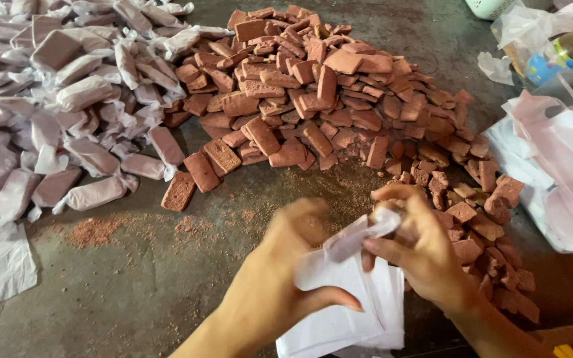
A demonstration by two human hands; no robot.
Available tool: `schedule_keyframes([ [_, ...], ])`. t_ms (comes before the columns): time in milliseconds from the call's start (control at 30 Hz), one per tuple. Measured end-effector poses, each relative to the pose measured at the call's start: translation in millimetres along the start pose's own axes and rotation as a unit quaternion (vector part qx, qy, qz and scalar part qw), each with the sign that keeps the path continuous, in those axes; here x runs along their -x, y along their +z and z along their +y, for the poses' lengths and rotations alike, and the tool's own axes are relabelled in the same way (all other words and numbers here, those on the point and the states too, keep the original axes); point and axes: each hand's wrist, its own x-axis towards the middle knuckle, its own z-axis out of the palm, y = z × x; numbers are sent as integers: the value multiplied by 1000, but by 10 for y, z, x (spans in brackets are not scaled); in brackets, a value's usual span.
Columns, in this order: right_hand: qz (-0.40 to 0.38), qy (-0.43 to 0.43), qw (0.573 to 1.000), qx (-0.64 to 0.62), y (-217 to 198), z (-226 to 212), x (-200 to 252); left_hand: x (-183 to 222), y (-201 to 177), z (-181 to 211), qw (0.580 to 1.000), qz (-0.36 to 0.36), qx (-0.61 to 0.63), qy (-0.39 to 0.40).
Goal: The person wraps individual brown rectangular bricks in white paper by hand.
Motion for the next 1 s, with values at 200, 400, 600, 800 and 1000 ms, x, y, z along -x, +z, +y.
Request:
schedule_keyframes([
  [200, 13, -123, 981, 149, 128, 36, 88, -7, 146, -27, 932, 62, 227, -278],
  [400, 54, -17, 998, 17, -30, 93, -7, -32, 57, 5, 935, 6, 216, -281],
  [600, 38, -397, 716, 573, -108, -30, 143, 47, 100, -263, 778, 72, 463, -419],
  [800, -2, -275, 833, 480, 213, -84, 45, 38, -32, -123, 849, 18, 396, -349],
  [1000, -367, 250, 893, 68, -370, 114, -18, 40, -169, -1, 916, -134, 278, -256],
])
